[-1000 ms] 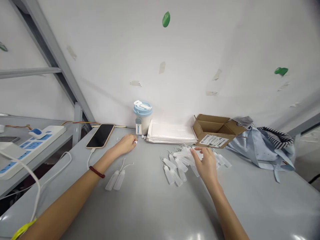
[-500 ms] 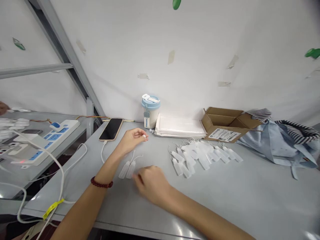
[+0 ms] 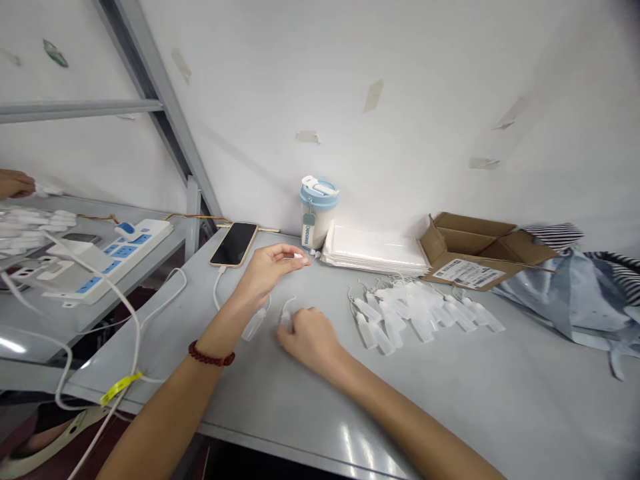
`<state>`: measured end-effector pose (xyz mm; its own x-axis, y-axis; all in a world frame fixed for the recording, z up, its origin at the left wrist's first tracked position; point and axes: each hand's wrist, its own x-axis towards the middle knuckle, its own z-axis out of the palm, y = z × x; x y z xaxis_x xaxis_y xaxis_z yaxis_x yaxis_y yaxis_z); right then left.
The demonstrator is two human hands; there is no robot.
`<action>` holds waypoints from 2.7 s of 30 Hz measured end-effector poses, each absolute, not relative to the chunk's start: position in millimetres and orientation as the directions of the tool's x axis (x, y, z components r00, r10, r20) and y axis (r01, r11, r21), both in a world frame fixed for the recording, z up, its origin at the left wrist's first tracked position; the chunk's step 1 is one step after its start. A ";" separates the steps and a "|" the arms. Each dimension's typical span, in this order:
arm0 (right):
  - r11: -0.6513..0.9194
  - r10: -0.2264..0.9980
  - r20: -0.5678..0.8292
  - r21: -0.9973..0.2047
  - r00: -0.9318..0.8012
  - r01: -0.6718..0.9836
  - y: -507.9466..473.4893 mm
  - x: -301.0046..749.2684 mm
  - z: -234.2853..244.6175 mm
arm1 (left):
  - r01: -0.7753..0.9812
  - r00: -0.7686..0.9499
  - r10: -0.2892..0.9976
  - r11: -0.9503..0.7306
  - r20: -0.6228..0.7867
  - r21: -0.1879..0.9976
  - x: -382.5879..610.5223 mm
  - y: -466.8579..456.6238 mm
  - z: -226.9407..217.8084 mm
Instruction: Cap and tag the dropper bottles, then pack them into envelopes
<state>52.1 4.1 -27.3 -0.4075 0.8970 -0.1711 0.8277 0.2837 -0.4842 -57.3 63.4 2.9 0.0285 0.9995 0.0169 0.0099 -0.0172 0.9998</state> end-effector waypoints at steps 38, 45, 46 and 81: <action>0.658 0.591 0.726 -0.180 -0.353 0.731 -18.1 176.8 -36.2 | 0.204 0.157 0.981 0.076 -0.110 0.976 7.4 5.9 -2.3; 0.439 0.898 0.392 -0.756 -0.202 0.486 -22.0 177.1 -23.0 | 0.152 0.251 0.965 0.040 -0.078 0.988 -0.3 11.1 -7.4; 0.311 0.949 0.260 -0.867 -0.179 0.390 -21.9 176.8 -20.4 | 0.149 0.253 0.964 0.049 -0.086 0.988 -1.1 11.2 -7.9; 0.229 0.971 0.189 -0.910 -0.144 0.346 -17.7 177.0 -33.0 | 0.345 0.473 0.876 -0.084 -0.096 0.935 3.8 13.8 1.0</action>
<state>177.0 -17.7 -33.0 -0.1444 0.9712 0.1893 0.3464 0.2289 -0.9097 3.8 13.8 1.0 0.4730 0.8758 -0.0961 0.3453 -0.0839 0.9347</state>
